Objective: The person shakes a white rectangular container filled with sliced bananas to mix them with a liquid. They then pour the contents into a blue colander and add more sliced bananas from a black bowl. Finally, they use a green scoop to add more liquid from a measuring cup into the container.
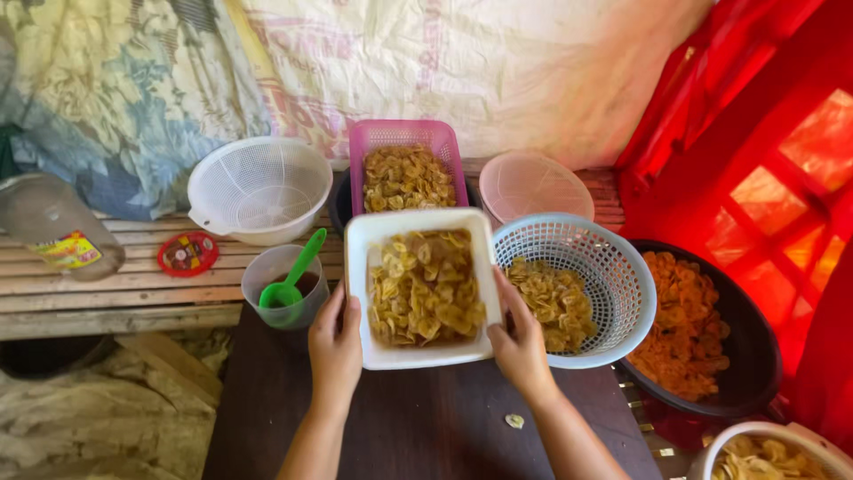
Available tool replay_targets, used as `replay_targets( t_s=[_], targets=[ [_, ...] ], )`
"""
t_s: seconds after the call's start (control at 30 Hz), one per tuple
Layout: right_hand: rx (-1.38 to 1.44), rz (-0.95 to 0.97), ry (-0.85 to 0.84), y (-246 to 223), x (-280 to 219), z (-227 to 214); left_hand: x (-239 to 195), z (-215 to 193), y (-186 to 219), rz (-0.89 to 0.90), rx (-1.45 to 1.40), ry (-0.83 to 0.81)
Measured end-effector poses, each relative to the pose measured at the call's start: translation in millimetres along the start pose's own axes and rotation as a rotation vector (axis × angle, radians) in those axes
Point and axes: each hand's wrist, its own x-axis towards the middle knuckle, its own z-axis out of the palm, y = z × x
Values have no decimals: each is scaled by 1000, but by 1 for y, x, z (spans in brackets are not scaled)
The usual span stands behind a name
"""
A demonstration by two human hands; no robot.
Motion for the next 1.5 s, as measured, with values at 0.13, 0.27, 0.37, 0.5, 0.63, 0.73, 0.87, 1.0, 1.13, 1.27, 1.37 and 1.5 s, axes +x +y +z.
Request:
replay_targets(
  t_s=[0.13,0.27,0.37,0.5,0.63,0.73,0.87,1.0,1.13,1.27,1.37,1.5],
  targets=[
    [138,205,16,24,4,-5,-7,5,-12,-259,-47,-44],
    [124,202,18,34,17,-4,5,6,-5,-169,-39,-16],
    [150,158,63,26,-31,-3,-29,-10,6,-141,-14,-28],
    [174,143,-31,22,7,-2,-1,1,7,-260,-39,-13],
    [154,144,80,10,-5,-1,-11,-2,6,-87,-60,-12],
    [94,214,53,4,-19,5,-27,-8,4,-84,-33,10],
    [121,165,81,4,-27,6,-28,-8,5,-124,-50,-6],
    [127,457,34,22,-5,2,-11,-7,-2,-408,-73,-101],
    [173,38,82,20,-12,3,-15,-3,6,-70,-47,-9],
    [180,190,52,18,-21,-1,-30,-7,4,-286,-123,-35],
    [146,76,117,3,-11,5,-10,-5,7,-96,-41,-10],
    [97,497,40,2,1,-3,-19,-7,1,-373,-74,-35]
  ],
)
